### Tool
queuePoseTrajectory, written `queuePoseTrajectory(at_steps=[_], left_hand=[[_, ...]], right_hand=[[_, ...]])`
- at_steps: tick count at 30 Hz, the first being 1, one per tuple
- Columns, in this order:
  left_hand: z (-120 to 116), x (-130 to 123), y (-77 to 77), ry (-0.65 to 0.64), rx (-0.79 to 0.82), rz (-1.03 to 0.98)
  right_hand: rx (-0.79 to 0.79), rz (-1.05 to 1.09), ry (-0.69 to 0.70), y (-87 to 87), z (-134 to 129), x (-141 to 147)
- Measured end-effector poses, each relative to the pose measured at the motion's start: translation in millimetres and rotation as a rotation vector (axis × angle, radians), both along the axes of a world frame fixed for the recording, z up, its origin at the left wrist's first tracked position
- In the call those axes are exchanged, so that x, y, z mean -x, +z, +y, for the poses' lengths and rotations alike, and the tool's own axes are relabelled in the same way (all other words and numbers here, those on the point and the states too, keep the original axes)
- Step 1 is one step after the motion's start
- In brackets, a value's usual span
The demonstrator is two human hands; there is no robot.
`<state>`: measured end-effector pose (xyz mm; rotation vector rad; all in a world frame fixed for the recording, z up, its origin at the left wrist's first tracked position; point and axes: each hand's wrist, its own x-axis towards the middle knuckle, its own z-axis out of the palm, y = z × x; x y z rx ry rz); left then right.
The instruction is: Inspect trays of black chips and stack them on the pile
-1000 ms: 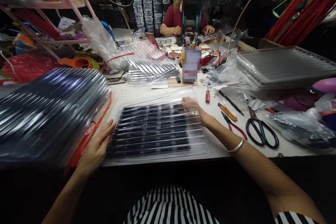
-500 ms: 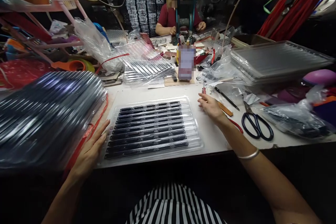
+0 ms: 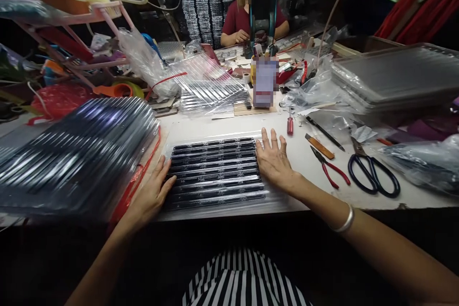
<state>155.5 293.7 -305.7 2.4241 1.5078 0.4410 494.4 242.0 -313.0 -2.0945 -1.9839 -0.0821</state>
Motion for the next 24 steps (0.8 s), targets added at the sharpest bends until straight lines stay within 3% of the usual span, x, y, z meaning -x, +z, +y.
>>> queuePoseTrajectory(at_steps=[5,8,12,17,20,24], left_hand=[[-4.5,-18.0,8.5,0.018,-0.186,0.275],[2.5,-29.0,16.2,-0.043,-0.120,0.356],[18.2,-42.1,21.4,-0.147,-0.018,0.363],[27.1,-58.1,19.9,-0.239,-0.016,0.313],[26.6,-61.1,18.3,-0.233,-0.016,0.324],[26.5,-59.2,14.9,-0.224,-0.034,0.339]], right_hand=[[0.146,-0.056,0.259,7.2,9.5,1.1],[0.252,0.001,0.399,16.2,13.7,5.1],[0.288,0.022,0.432,19.4,14.1,10.1],[0.163,-0.060,0.378,20.8,15.4,16.6],[0.126,-0.133,0.364,33.3,29.6,23.2],[0.206,-0.207,0.436,54.1,60.0,34.8]])
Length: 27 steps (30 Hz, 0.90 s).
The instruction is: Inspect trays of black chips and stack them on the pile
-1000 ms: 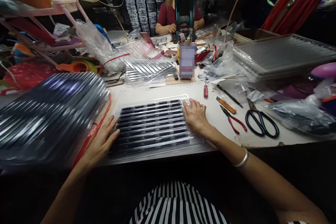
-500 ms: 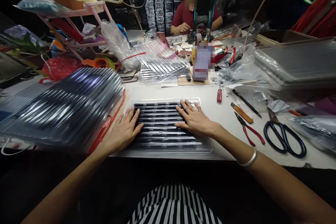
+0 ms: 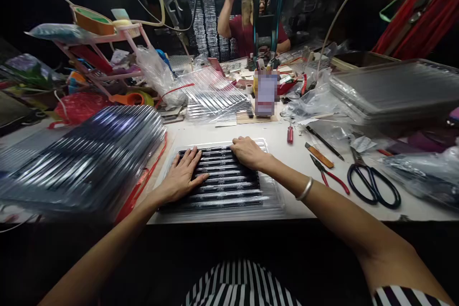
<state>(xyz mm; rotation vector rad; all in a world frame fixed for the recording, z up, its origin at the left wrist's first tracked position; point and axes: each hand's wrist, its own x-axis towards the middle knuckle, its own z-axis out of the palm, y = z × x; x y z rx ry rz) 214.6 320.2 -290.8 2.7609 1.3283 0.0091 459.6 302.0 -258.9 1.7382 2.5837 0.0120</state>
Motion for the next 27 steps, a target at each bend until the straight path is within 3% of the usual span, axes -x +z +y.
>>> queuePoseTrajectory(at_steps=[4,9,19,24,27], left_hand=[[0.2,2.1,-4.1,0.005,-0.050,-0.015],[-2.0,3.6,-4.7,-0.044,-0.097,-0.063],[-4.4,-5.0,-2.8,0.018,-0.035,0.052],[-7.4,-6.1,-3.7,0.040,-0.038,0.063],[-7.9,-7.0,-4.6,0.047,-0.042,0.060]], right_hand=[[0.039,-0.086,0.033,5.5,14.9,17.7],[-0.038,-0.126,0.028,-7.2,4.0,34.3],[-0.103,0.051,-0.072,-15.8,-36.8,3.7],[0.130,0.196,-0.072,-18.4,-56.2,-0.7],[0.097,0.243,-0.074,-16.4,-57.3,-0.4]])
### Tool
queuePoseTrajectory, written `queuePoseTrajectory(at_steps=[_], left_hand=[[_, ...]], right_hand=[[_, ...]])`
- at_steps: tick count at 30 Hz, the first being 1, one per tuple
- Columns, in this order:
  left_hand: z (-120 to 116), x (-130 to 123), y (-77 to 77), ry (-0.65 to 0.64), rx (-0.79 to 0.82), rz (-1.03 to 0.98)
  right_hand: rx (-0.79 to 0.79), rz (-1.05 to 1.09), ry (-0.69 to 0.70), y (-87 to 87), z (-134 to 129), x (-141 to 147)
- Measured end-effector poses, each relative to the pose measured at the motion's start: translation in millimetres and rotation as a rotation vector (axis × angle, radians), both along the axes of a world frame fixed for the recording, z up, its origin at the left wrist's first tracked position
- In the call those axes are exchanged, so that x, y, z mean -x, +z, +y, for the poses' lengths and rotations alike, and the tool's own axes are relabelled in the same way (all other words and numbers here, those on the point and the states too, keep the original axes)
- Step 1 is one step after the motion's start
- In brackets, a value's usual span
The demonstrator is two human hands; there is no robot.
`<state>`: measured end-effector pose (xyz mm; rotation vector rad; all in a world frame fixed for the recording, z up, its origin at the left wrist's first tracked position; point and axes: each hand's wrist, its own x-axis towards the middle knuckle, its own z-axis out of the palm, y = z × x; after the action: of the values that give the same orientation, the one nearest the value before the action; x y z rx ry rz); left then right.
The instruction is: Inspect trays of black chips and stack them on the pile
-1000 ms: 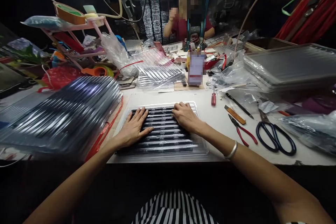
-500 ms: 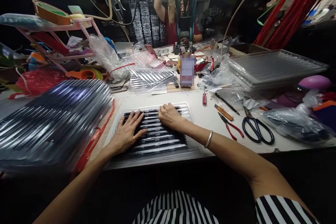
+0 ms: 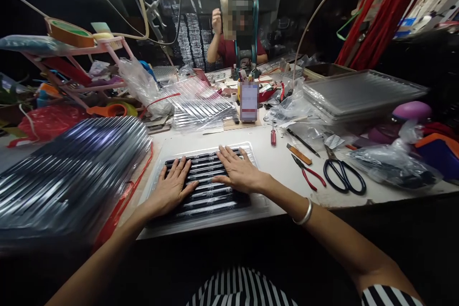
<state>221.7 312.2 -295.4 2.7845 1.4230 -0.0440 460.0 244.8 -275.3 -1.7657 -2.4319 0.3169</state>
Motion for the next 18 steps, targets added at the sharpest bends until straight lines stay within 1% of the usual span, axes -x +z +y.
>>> queuePoseTrajectory(at_steps=[2,5,8,10,12,13,14,16,18], left_hand=[[1.0,-0.6,-0.9,-0.001,-0.010,-0.014],[5.0,5.5,-2.7,-0.033,-0.011,-0.060],[8.4,28.4,-6.1,-0.061,0.036,-0.146],[5.5,51.3,-9.2,-0.021,0.069,-0.247],[-5.0,74.4,-11.2,0.016,0.088,-0.387],[-13.2,84.4,-11.1,0.017,0.096,-0.454],[-22.9,92.8,-10.0,0.008,0.107,-0.505],[-45.1,105.5,-5.2,-0.029,0.148,-0.546],[-67.5,114.9,0.7,-0.103,0.207,-0.517]], right_hand=[[-0.051,0.011,-0.026,-2.5,0.5,0.3],[-0.016,0.004,-0.025,-11.3,0.8,-0.4],[-0.060,0.022,-0.022,-19.6,-4.0,-6.1],[-0.120,0.036,-0.089,-25.2,-12.9,-15.0],[-0.184,0.068,-0.203,-32.2,-26.3,-28.1],[-0.212,0.098,-0.242,-35.9,-34.1,-35.9],[-0.236,0.136,-0.252,-39.1,-42.2,-44.2],[-0.255,0.205,-0.194,-42.5,-58.4,-61.2],[-0.221,0.227,-0.098,-40.2,-74.8,-76.7]])
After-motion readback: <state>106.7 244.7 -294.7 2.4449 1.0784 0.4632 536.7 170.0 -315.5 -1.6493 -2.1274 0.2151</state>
